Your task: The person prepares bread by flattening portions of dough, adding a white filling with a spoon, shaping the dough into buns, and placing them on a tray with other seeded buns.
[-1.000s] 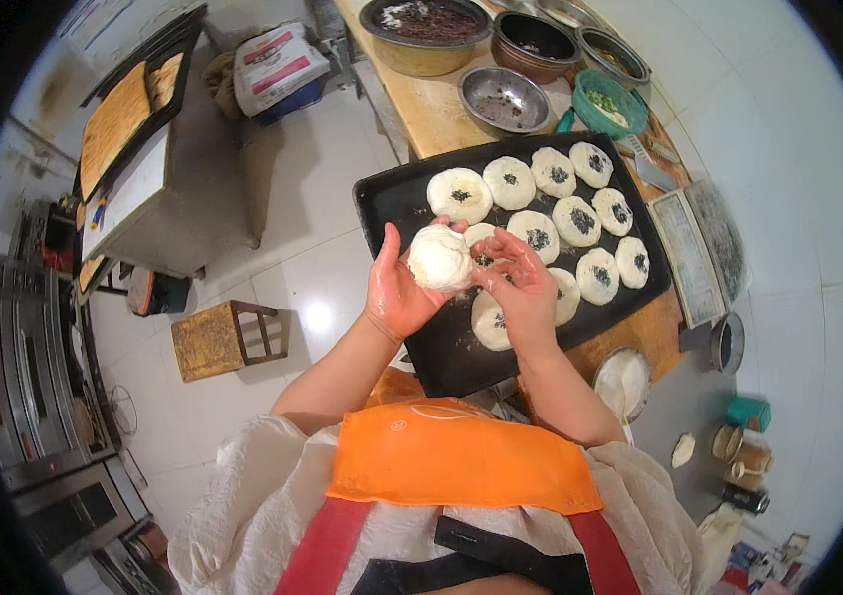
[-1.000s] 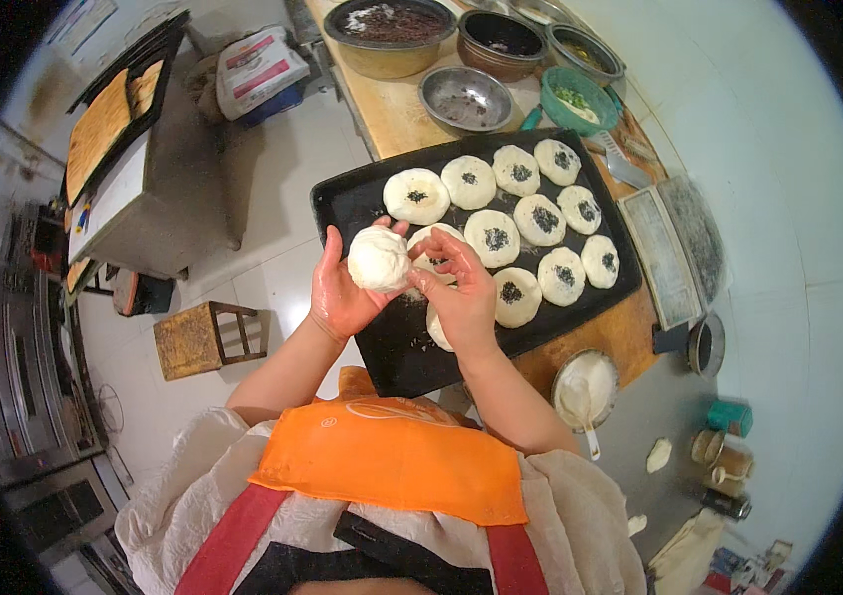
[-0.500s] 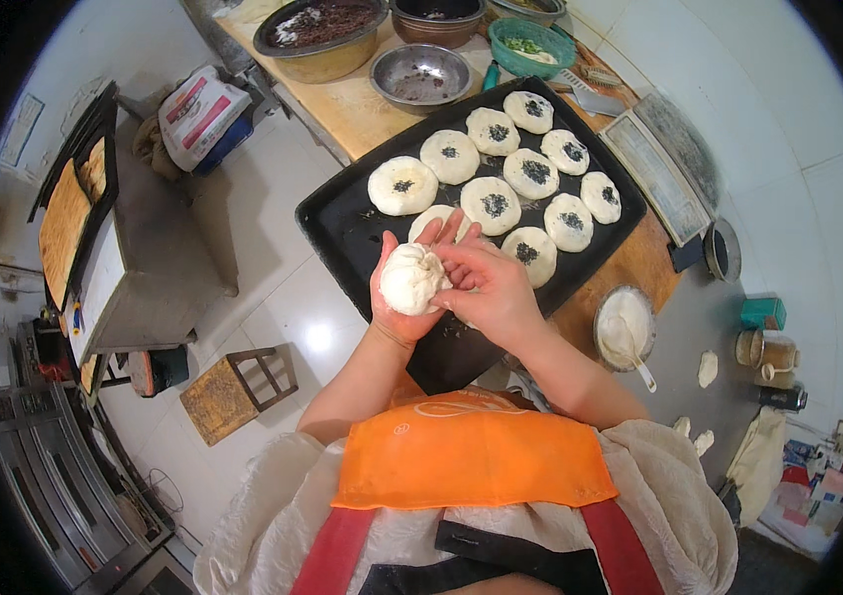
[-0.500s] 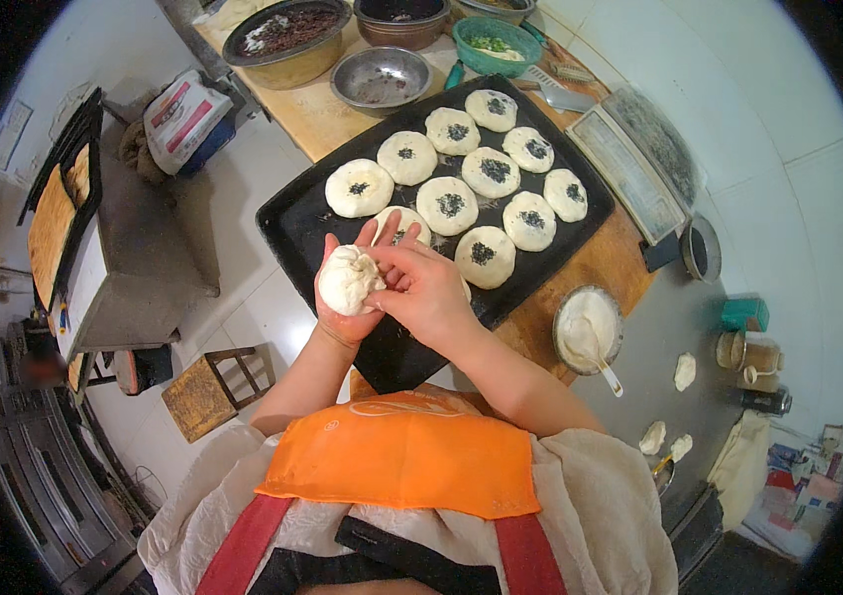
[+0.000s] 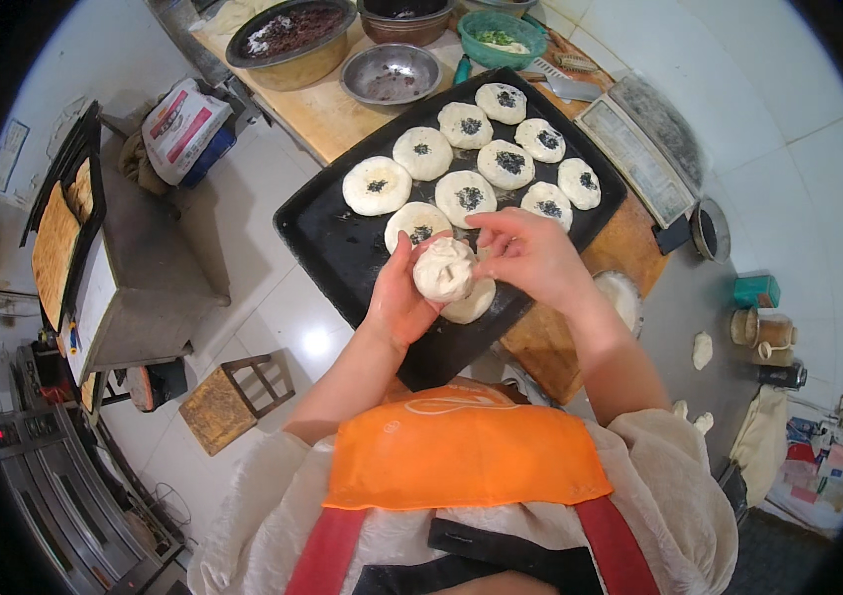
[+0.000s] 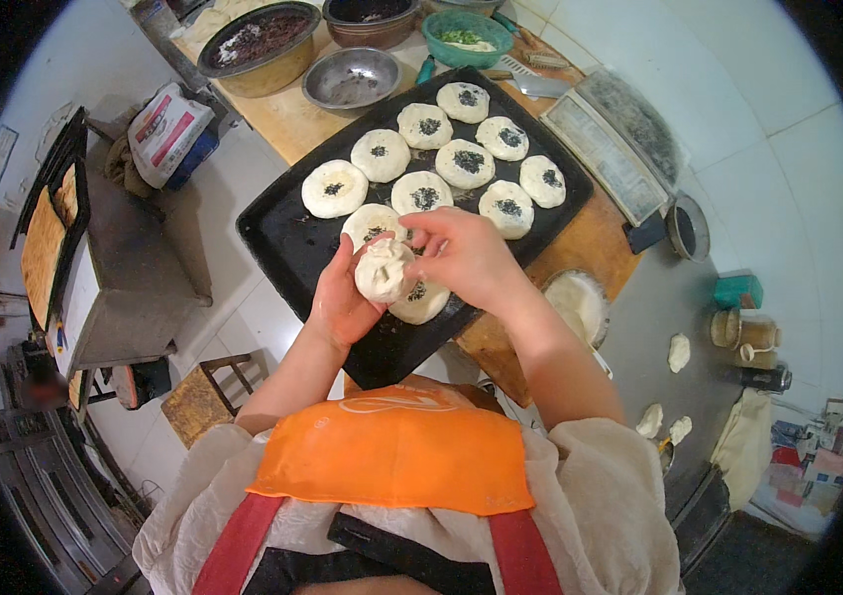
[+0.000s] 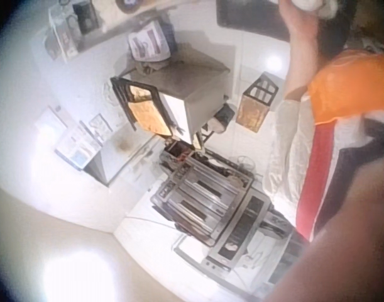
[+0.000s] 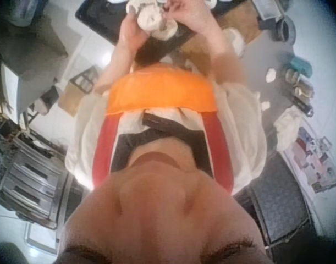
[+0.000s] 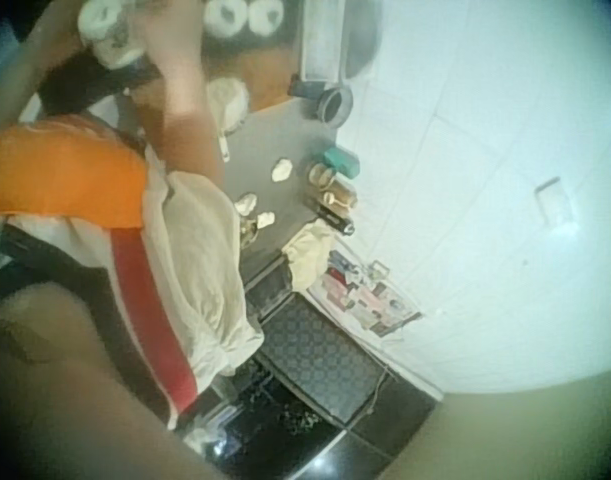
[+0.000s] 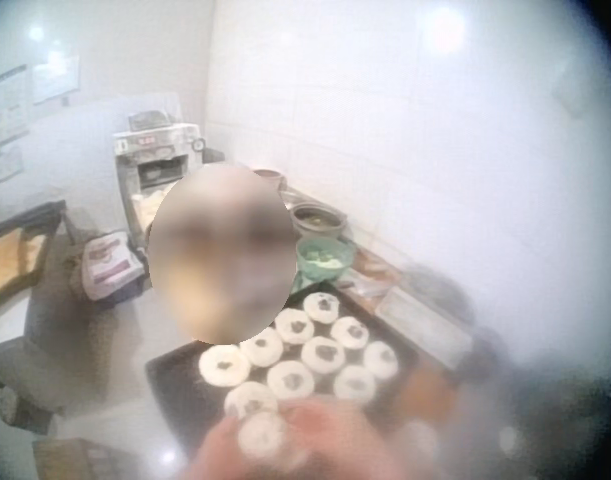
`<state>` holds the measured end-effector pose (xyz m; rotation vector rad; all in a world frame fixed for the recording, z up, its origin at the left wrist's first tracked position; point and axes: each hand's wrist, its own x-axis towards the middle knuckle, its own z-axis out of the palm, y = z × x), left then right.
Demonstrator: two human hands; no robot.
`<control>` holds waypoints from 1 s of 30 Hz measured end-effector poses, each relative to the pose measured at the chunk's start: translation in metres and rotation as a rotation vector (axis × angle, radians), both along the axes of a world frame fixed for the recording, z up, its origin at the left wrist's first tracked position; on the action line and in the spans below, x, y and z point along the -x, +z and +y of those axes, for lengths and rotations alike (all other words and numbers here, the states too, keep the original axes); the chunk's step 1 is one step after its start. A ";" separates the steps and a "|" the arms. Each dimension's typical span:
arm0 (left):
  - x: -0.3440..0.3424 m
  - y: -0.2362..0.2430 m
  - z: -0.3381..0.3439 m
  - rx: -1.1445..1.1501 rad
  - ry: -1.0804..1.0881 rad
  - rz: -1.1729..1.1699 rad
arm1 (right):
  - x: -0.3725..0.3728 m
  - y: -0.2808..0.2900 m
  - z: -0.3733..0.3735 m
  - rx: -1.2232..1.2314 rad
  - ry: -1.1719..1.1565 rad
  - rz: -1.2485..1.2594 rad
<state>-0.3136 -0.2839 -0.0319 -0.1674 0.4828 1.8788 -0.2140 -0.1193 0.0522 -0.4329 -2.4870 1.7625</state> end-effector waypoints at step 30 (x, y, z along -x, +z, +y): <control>-0.175 0.038 0.079 0.289 0.212 0.401 | -0.159 0.008 0.038 -0.004 -0.022 0.036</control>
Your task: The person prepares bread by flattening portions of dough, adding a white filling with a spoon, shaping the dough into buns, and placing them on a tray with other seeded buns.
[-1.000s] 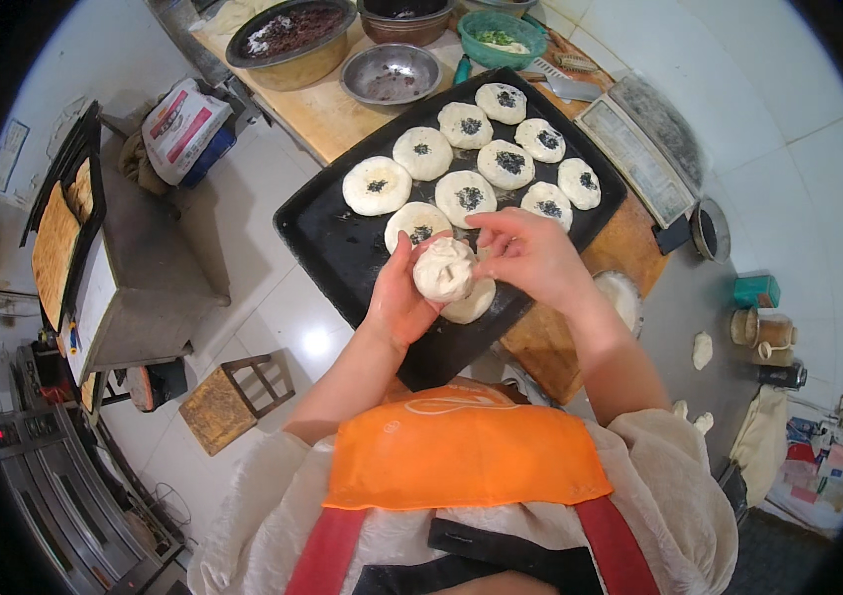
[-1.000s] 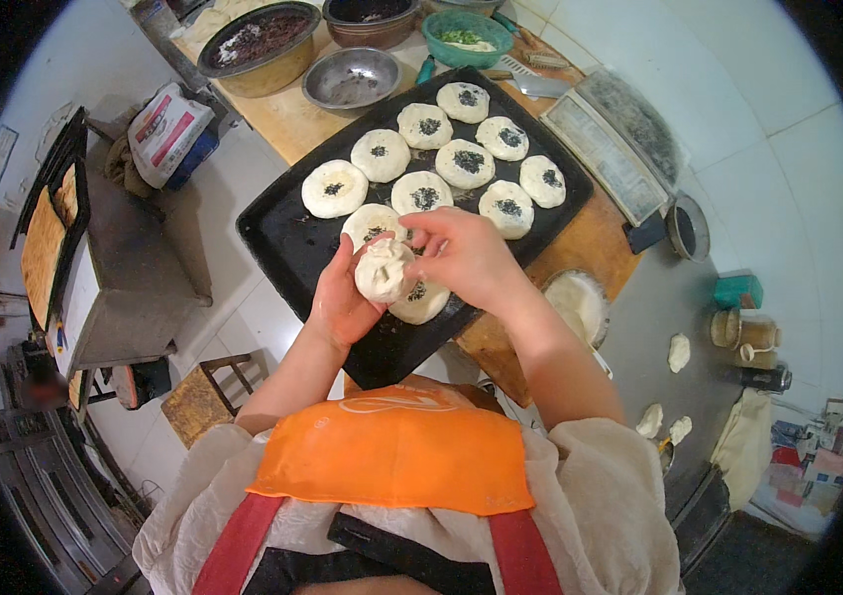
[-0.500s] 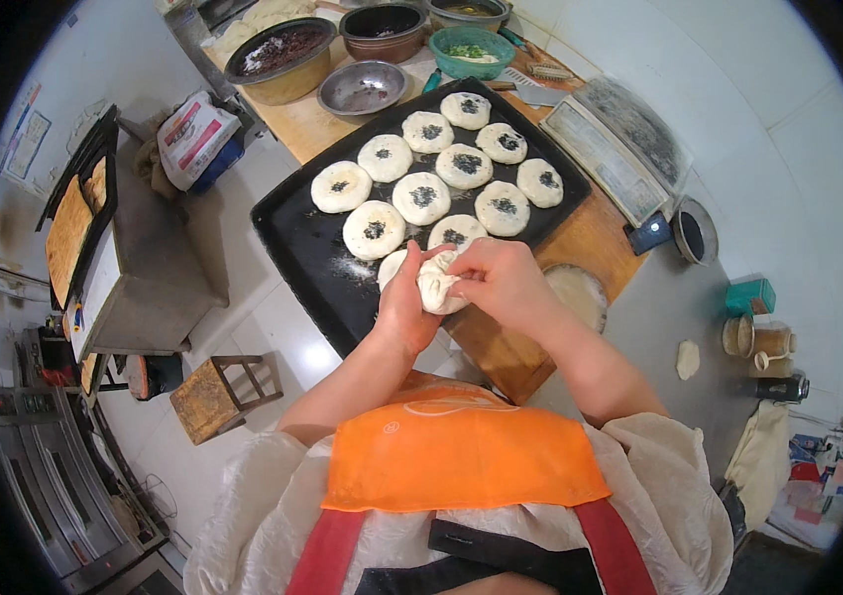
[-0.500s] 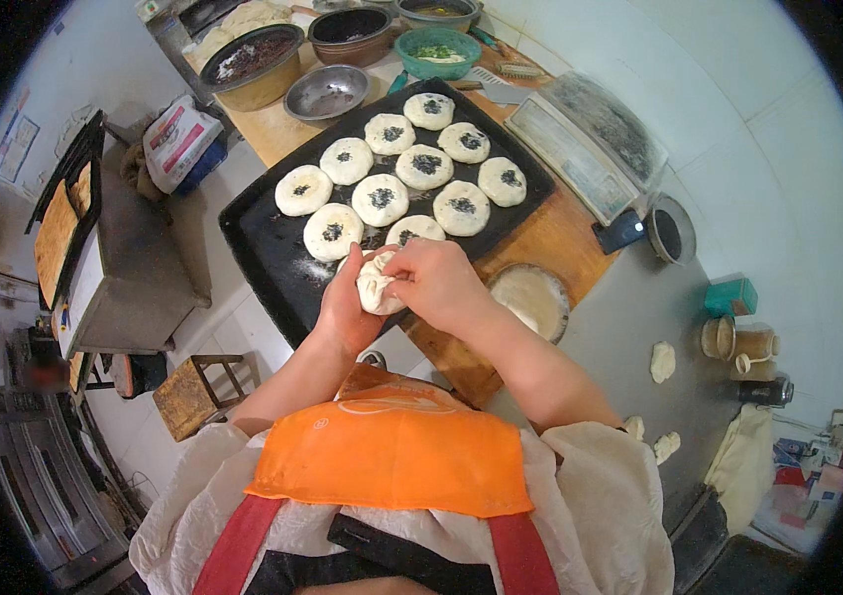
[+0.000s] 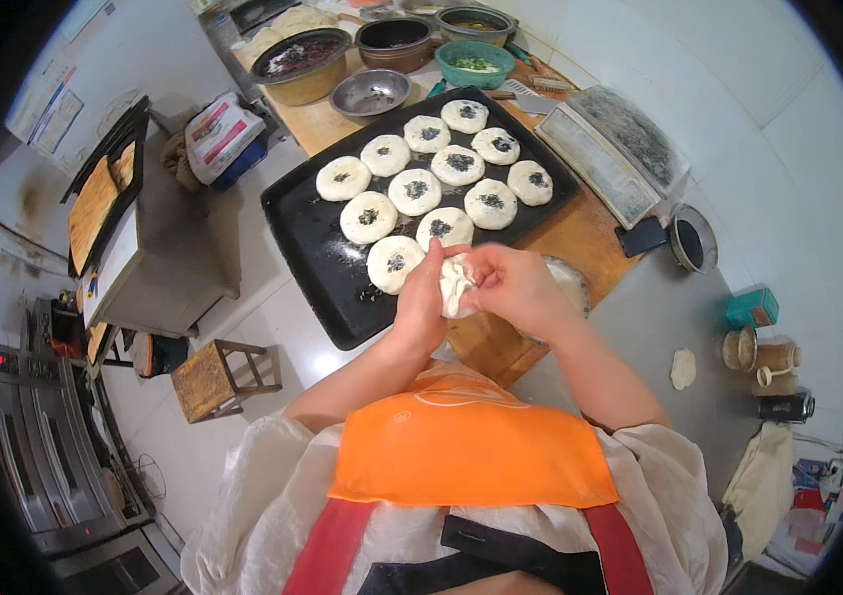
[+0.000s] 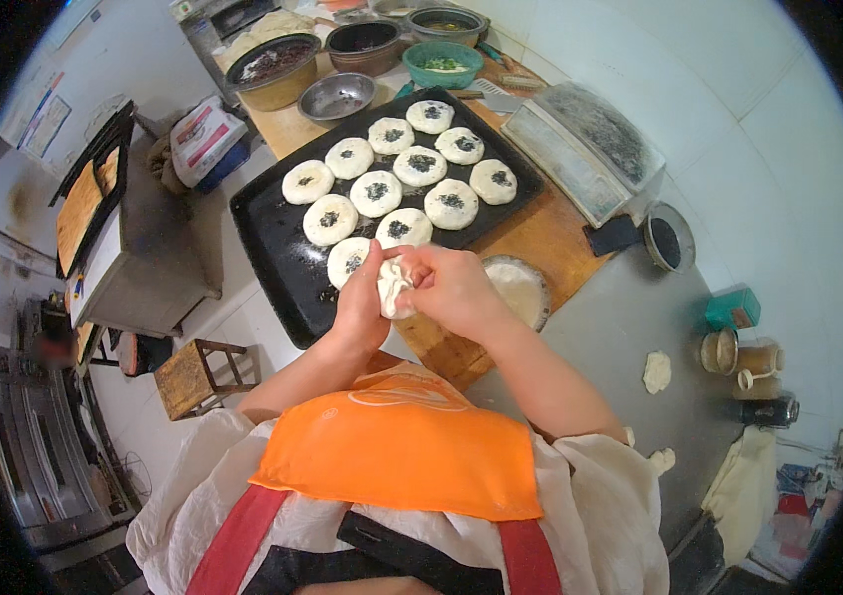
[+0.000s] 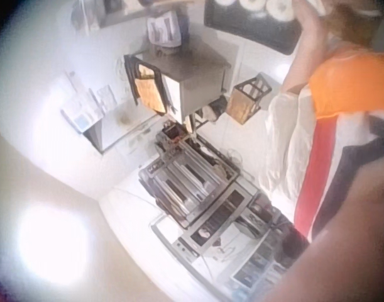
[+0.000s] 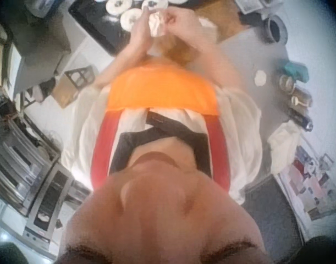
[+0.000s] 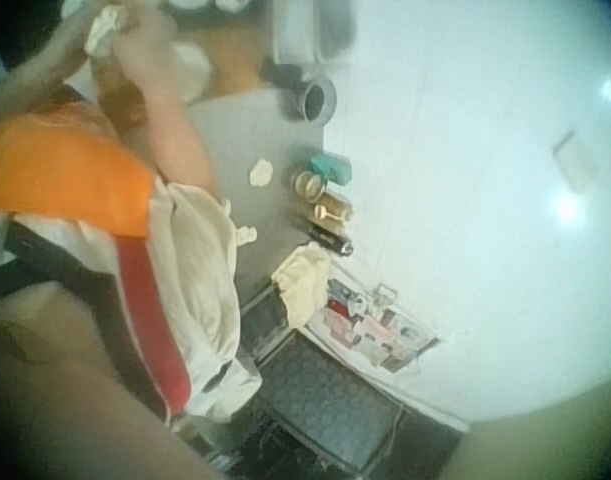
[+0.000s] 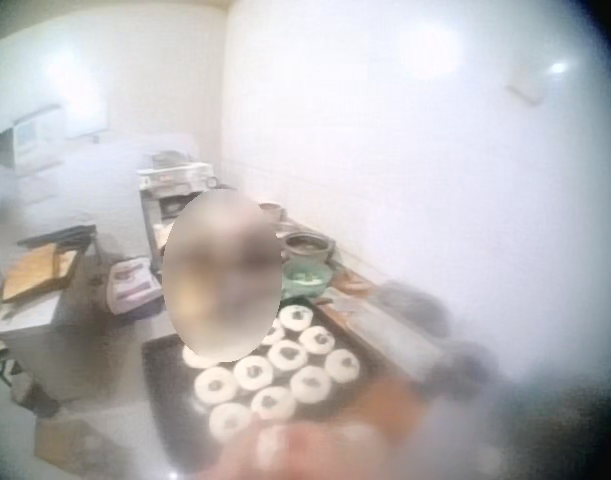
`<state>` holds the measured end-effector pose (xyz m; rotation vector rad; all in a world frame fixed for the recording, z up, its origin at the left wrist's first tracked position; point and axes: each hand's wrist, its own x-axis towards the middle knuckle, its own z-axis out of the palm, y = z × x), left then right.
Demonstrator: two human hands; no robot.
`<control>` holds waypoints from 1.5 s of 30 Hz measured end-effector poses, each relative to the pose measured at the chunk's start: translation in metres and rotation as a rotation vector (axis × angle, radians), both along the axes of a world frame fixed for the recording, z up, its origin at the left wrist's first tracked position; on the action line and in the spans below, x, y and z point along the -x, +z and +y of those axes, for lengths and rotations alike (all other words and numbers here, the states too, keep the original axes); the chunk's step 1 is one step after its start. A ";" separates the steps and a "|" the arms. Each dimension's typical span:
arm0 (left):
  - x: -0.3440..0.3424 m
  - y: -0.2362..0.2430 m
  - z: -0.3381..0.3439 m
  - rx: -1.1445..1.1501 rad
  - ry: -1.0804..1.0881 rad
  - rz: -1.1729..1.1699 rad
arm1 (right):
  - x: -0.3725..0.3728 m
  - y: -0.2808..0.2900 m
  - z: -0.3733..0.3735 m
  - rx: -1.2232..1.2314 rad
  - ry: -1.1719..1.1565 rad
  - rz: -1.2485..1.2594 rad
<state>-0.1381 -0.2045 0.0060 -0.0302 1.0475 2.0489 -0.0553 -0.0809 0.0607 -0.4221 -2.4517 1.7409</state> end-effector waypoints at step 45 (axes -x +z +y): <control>0.089 -0.024 -0.108 -0.074 0.178 0.086 | 0.111 -0.005 -0.106 -0.333 0.175 0.234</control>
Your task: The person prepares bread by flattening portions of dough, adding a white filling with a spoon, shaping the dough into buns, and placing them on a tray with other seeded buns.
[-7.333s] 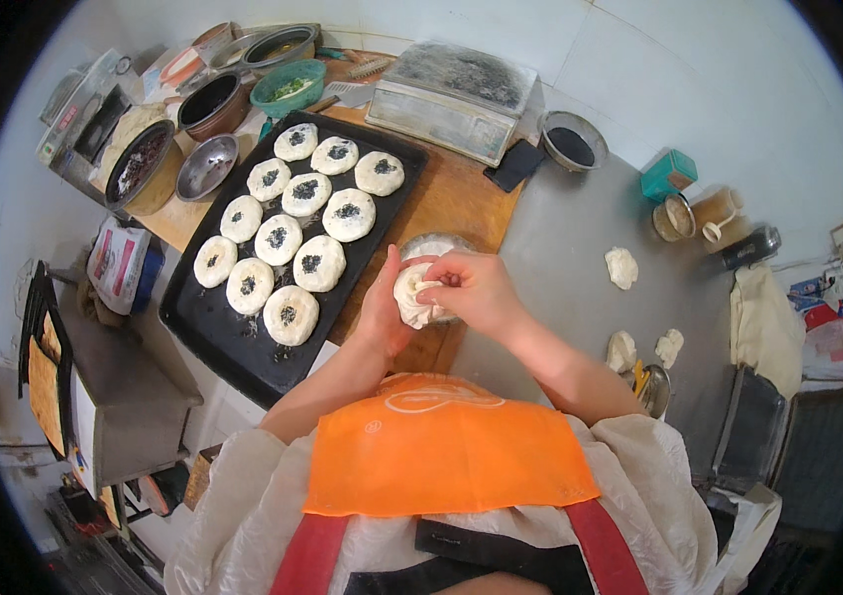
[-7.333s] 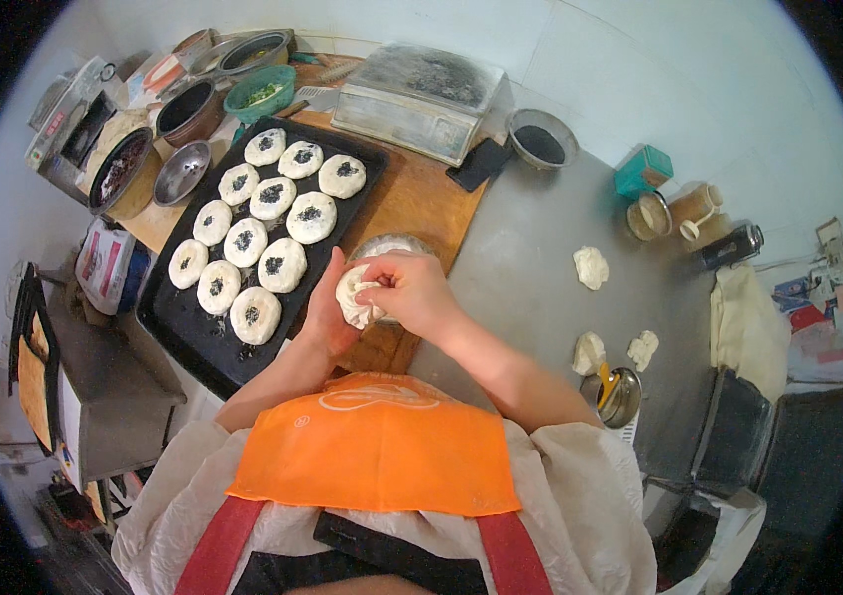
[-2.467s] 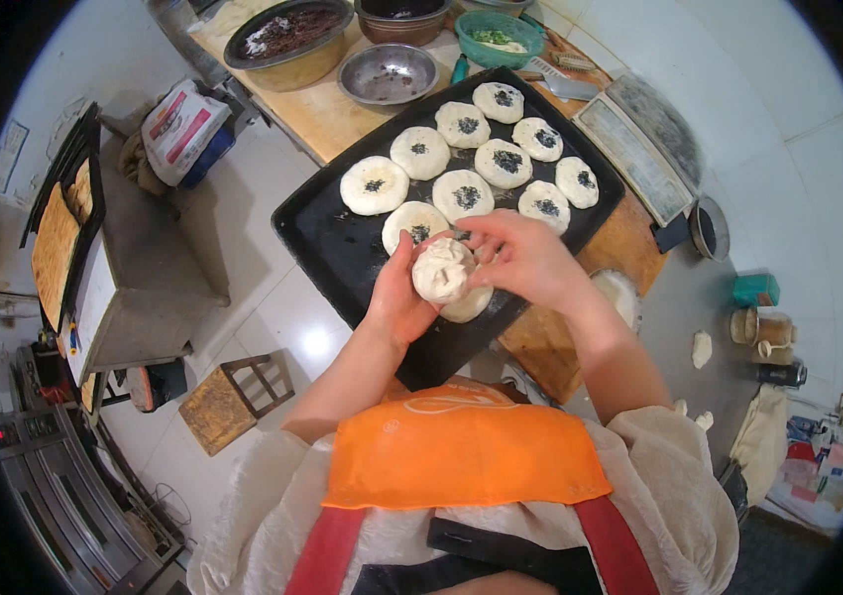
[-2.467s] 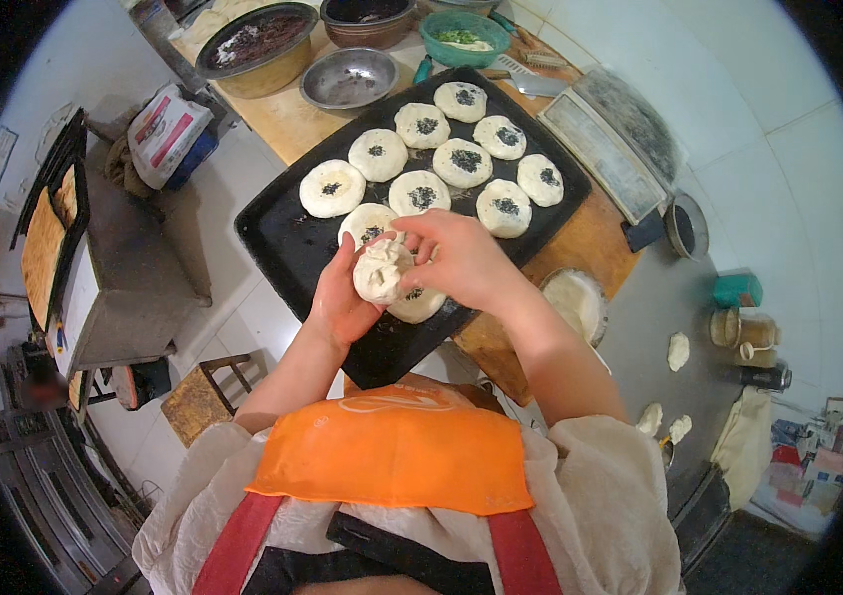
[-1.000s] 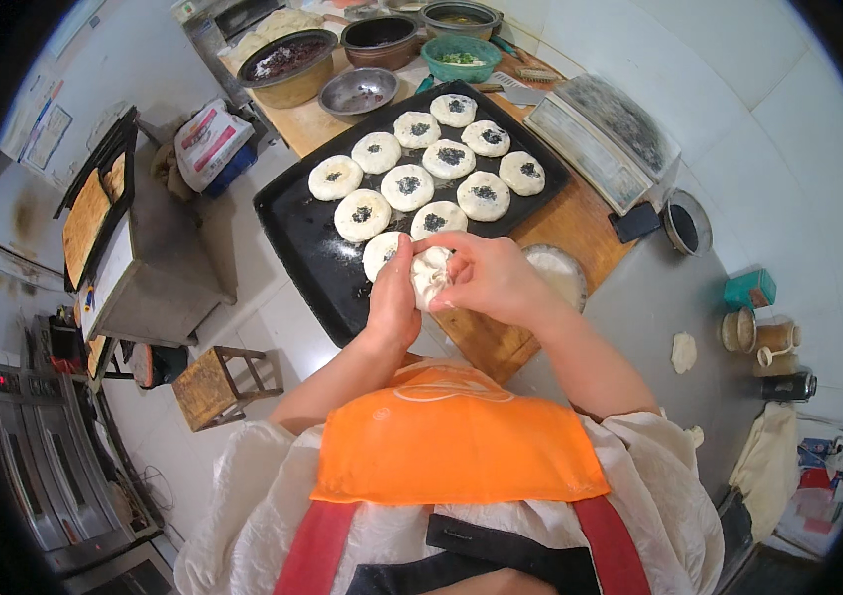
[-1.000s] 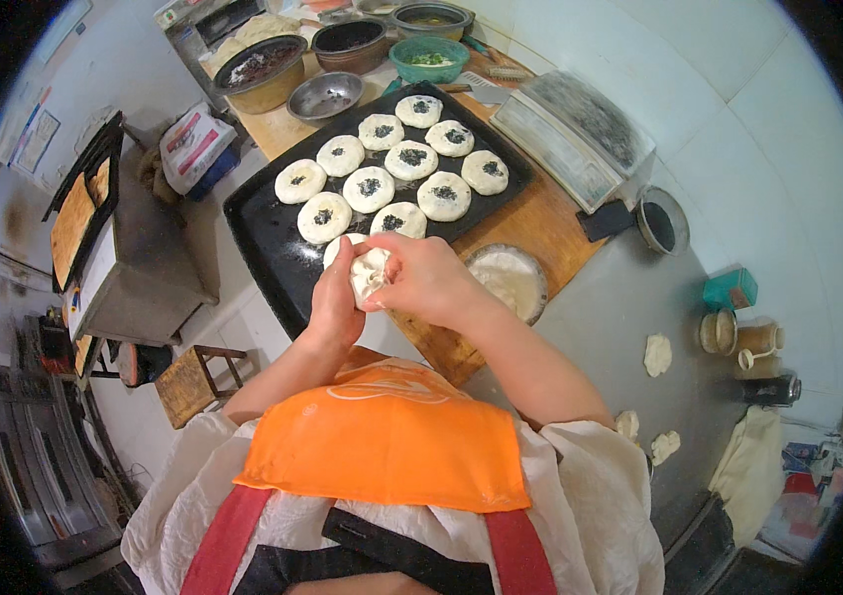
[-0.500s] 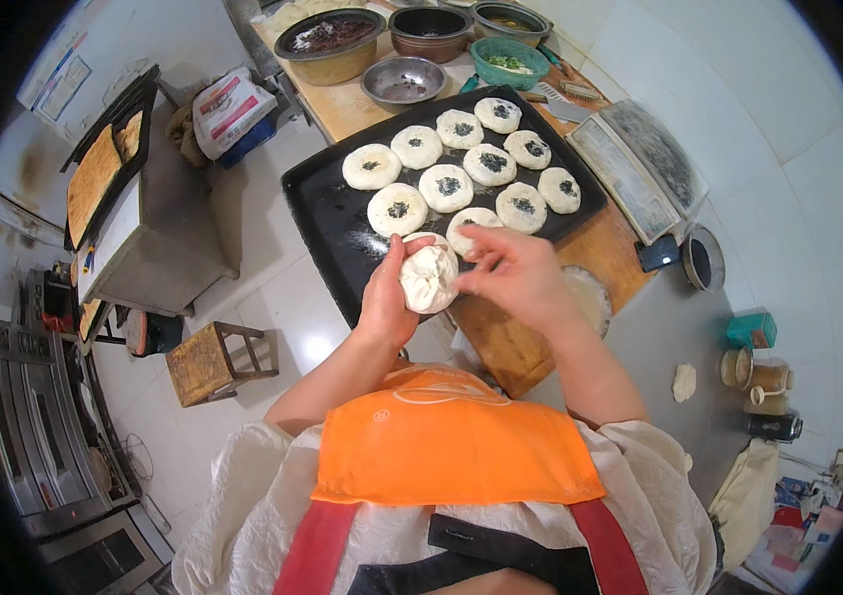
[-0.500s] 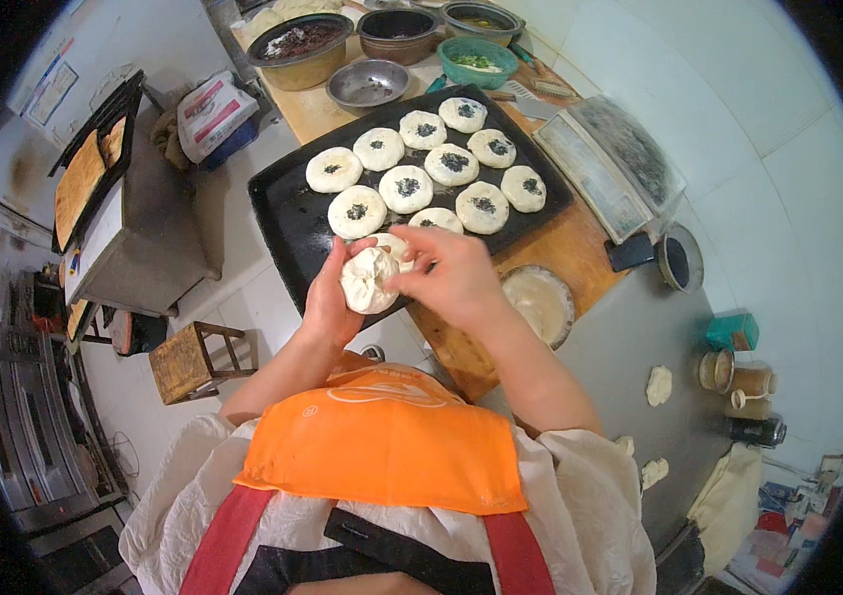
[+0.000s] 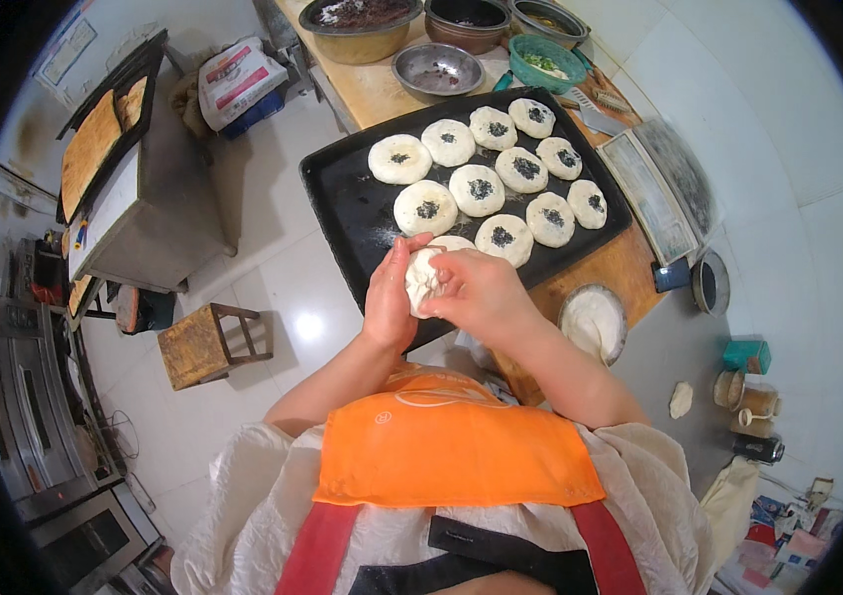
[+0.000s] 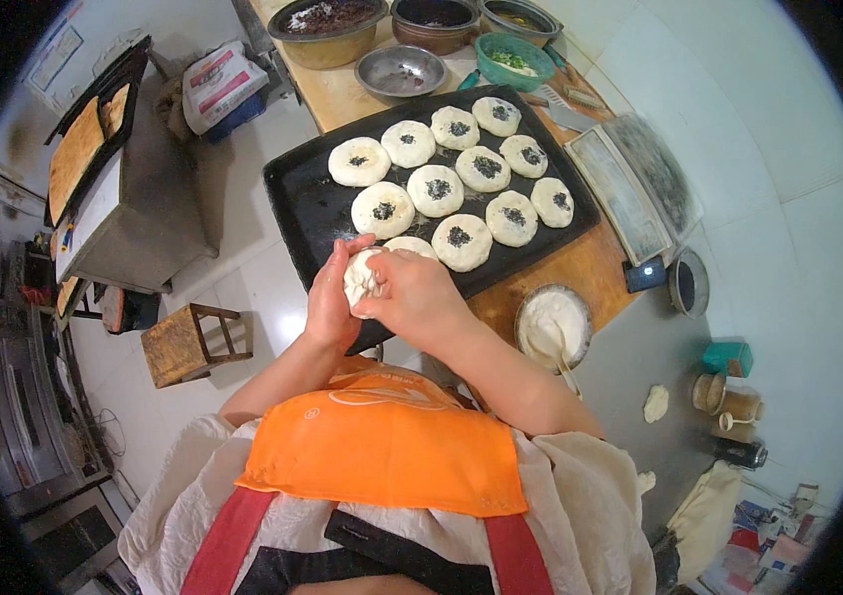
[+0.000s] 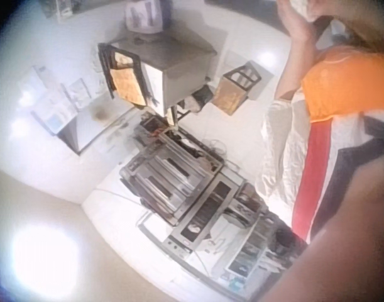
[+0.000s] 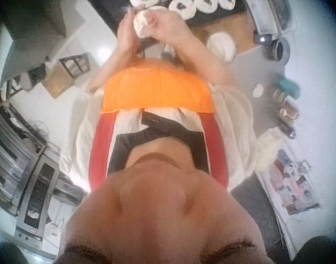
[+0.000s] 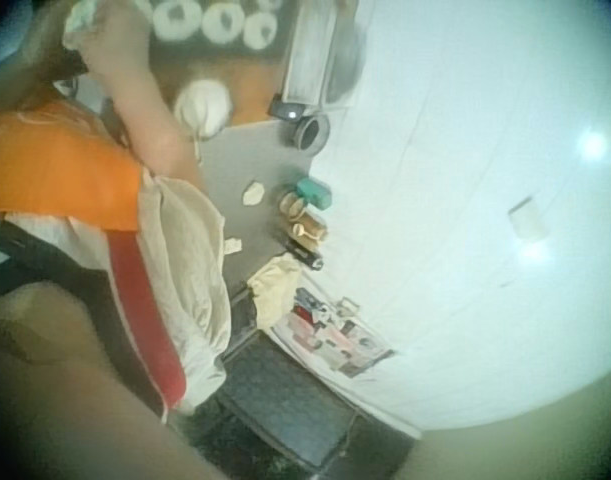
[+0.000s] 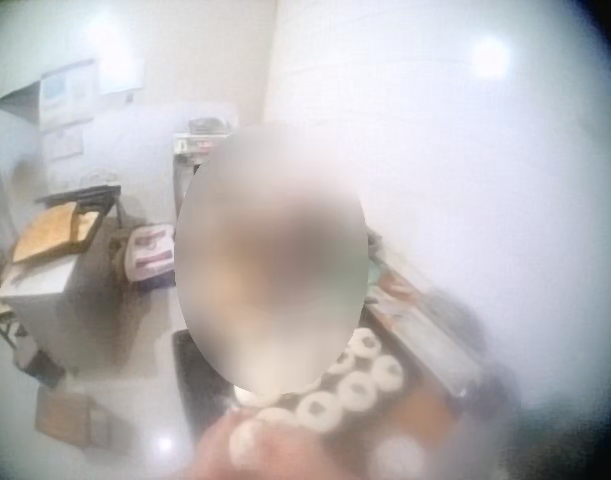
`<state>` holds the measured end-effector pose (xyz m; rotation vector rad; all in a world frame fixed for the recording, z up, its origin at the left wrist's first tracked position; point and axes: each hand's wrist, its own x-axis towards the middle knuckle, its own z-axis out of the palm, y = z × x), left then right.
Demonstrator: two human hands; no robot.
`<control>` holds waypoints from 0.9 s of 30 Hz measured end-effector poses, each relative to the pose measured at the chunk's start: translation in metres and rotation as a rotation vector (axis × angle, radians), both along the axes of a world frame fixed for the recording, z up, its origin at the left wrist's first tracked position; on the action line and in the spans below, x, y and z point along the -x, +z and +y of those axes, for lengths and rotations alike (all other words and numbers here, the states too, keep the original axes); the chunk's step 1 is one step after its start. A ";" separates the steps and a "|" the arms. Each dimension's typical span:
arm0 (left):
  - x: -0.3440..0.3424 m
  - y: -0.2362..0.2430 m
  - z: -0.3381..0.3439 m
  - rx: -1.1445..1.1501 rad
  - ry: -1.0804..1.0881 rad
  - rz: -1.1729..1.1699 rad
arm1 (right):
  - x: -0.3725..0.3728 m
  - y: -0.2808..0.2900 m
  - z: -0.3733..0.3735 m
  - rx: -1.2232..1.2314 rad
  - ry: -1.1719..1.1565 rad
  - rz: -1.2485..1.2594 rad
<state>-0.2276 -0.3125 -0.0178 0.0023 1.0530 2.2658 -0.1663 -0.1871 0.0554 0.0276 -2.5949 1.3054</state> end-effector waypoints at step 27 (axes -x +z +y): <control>0.127 -0.011 -0.108 0.154 0.120 0.012 | 0.097 -0.133 -0.035 -0.777 0.203 -0.031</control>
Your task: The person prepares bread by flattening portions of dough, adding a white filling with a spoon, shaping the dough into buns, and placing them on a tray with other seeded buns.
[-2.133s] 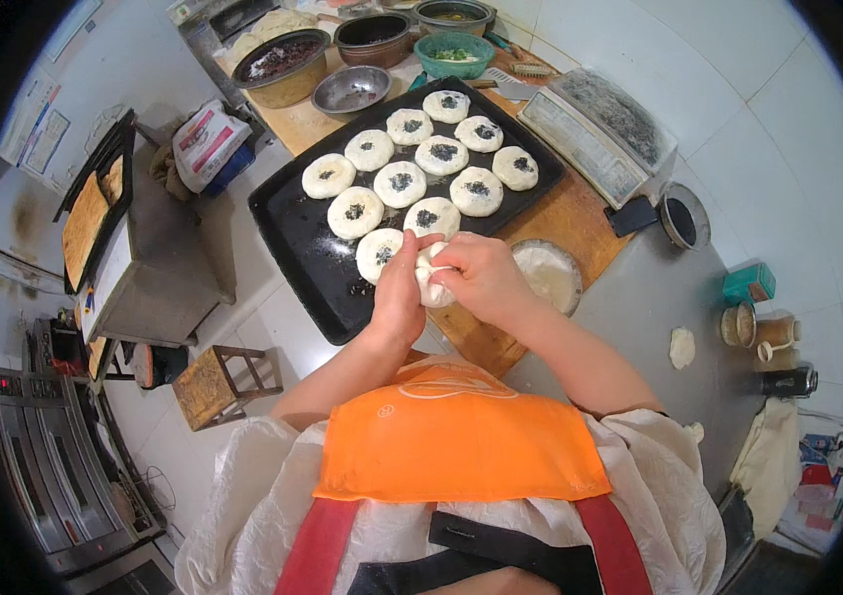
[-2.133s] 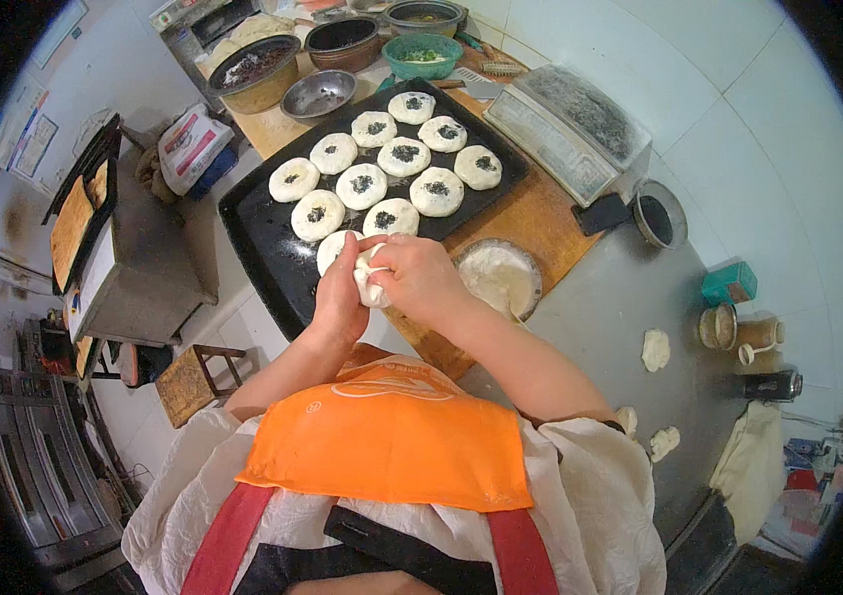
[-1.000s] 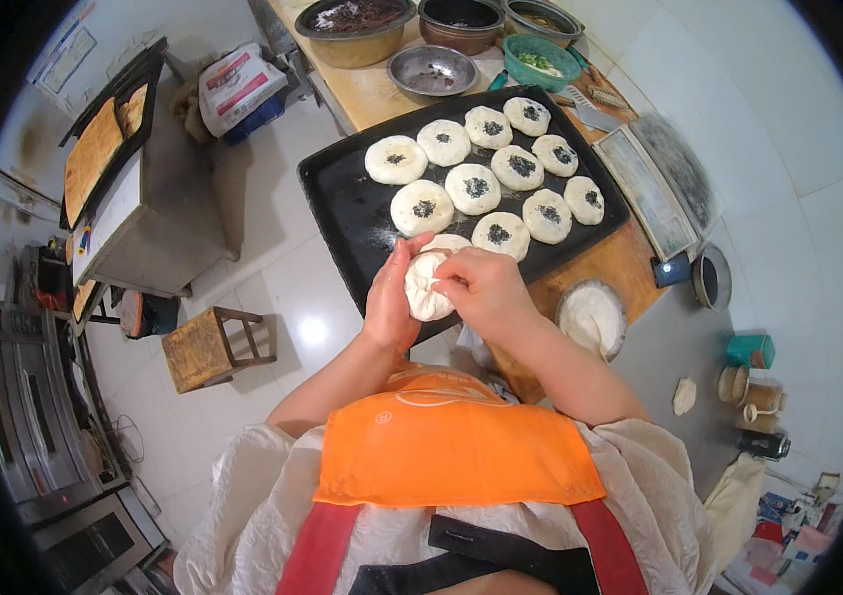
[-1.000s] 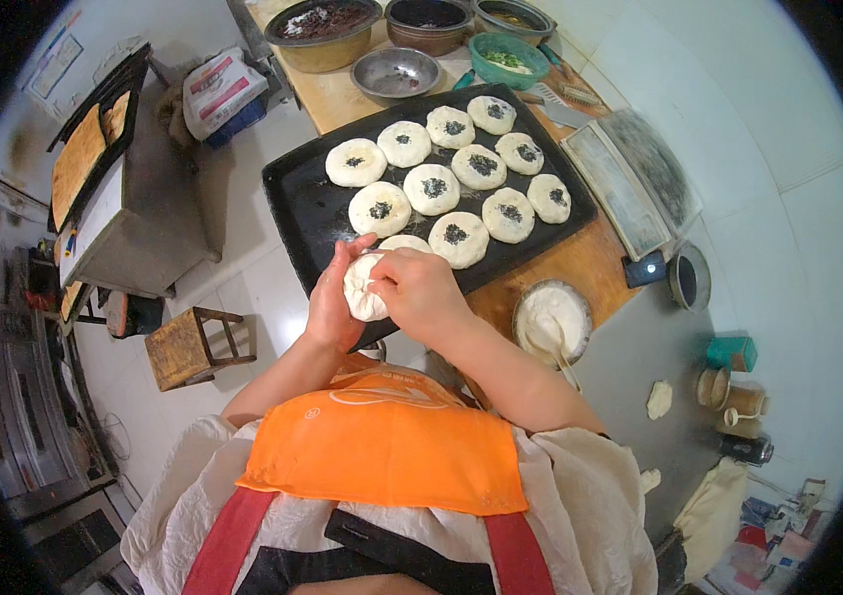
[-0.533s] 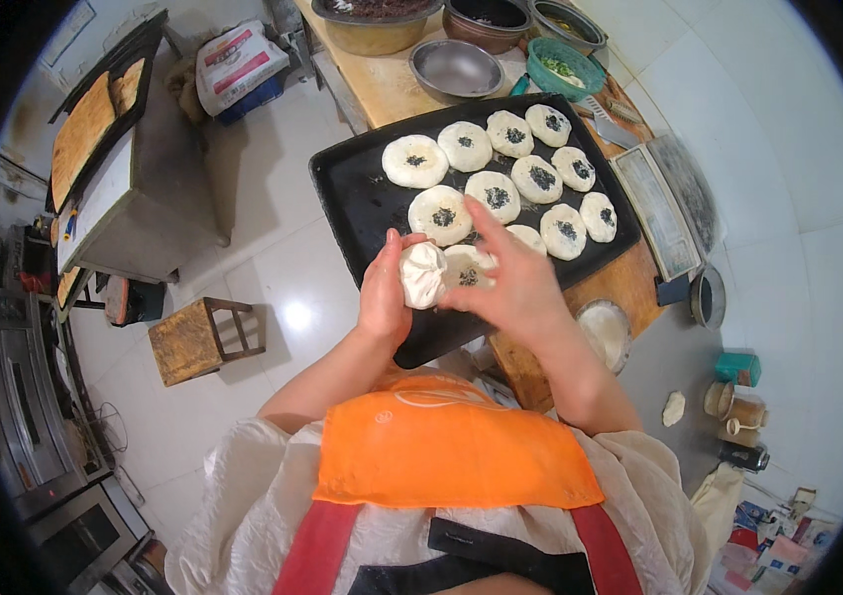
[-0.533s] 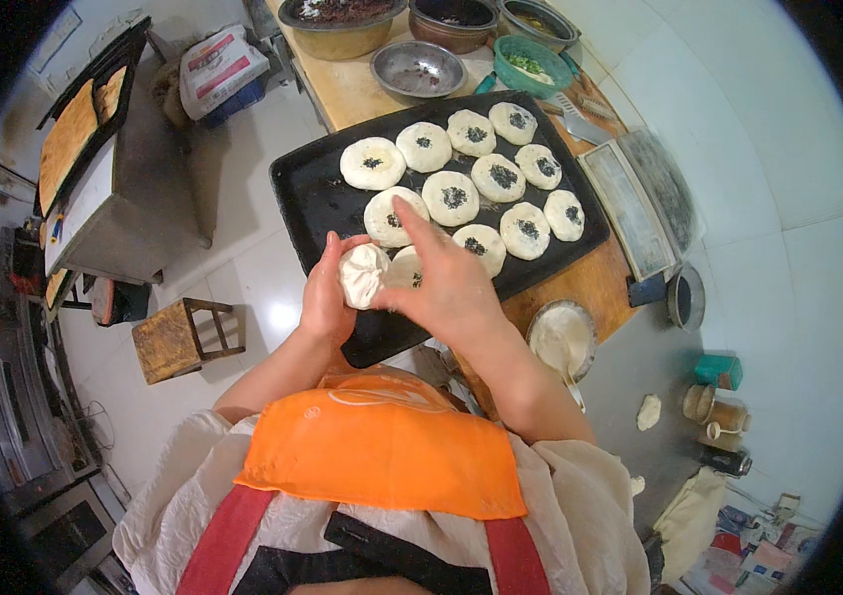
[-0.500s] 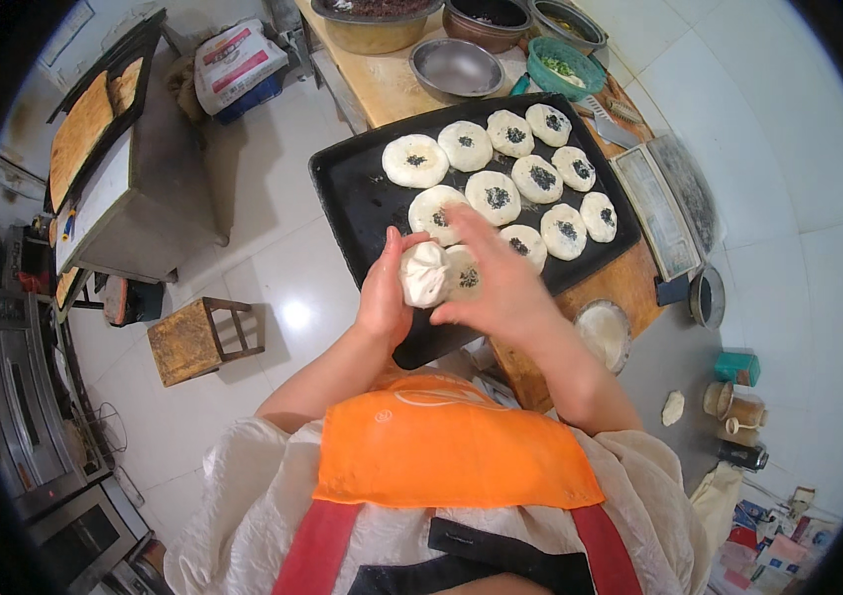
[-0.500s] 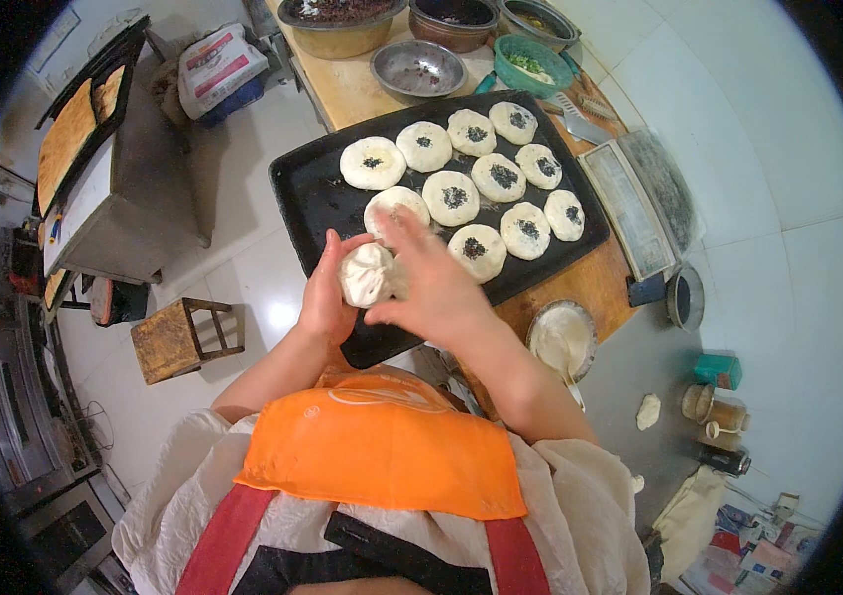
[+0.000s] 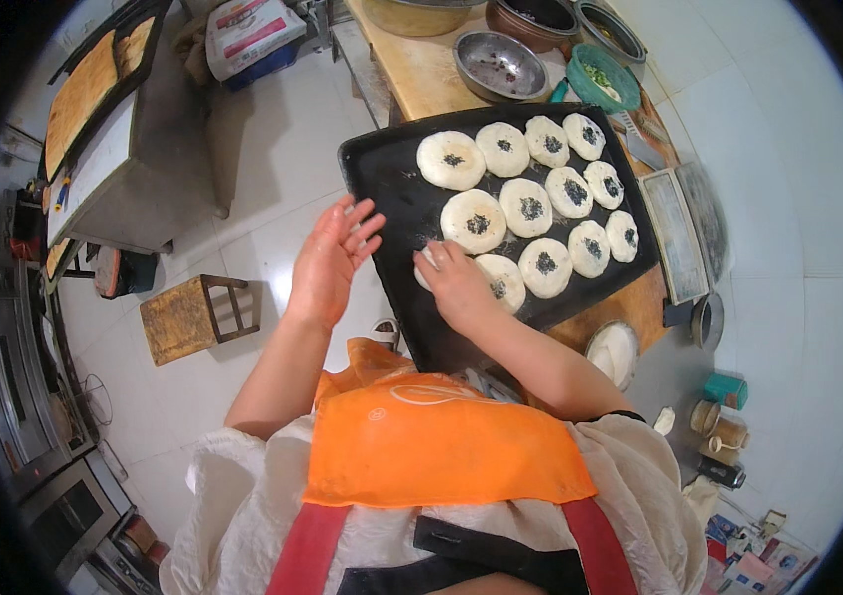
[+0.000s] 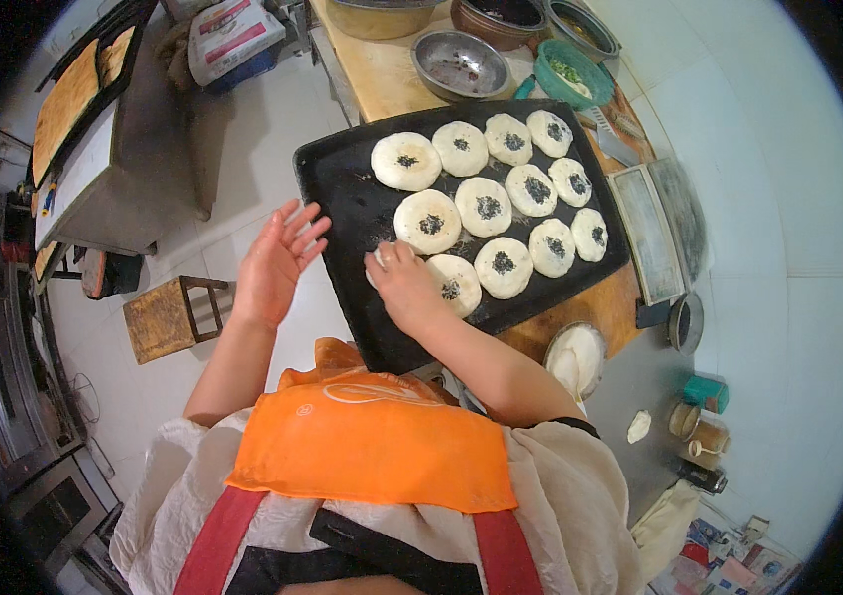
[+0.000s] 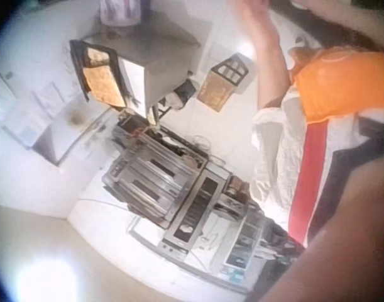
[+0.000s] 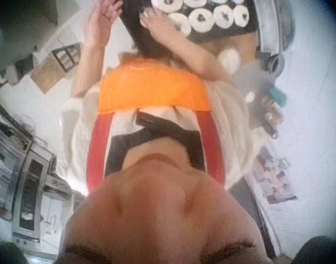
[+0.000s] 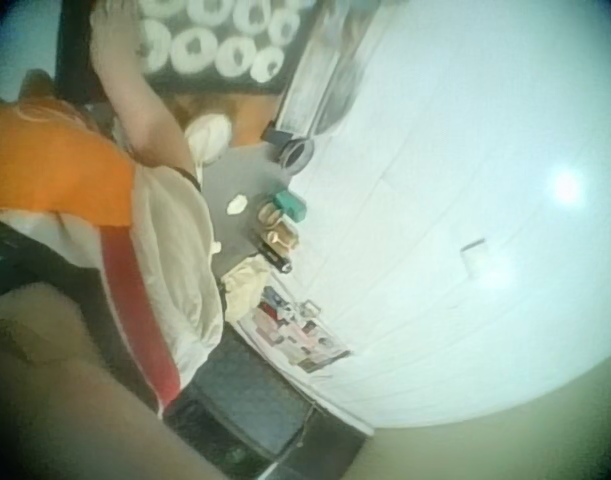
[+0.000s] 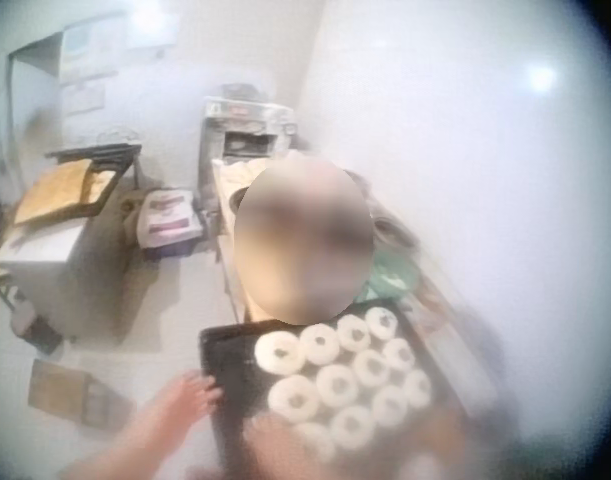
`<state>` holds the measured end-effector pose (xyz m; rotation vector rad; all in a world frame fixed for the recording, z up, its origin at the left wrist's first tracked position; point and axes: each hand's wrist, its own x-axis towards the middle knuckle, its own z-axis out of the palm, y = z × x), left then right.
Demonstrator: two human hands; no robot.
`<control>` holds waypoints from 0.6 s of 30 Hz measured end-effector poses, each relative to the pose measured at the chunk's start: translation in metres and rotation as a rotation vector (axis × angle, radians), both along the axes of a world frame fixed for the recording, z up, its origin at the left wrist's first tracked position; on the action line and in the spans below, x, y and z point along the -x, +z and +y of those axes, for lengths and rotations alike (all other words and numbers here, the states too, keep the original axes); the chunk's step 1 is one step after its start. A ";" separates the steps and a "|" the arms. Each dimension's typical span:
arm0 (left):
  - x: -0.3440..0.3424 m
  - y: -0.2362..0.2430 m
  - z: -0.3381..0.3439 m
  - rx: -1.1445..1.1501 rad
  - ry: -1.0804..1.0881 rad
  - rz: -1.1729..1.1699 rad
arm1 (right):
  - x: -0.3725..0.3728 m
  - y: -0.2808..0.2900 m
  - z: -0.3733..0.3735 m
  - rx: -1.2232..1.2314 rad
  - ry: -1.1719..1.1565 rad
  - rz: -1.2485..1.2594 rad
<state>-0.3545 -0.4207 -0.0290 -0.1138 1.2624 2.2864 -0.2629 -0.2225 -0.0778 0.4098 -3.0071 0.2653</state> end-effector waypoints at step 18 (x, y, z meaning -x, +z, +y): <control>-0.002 -0.016 0.042 -0.088 -0.303 -0.294 | 0.021 0.058 0.011 1.082 -0.328 -0.244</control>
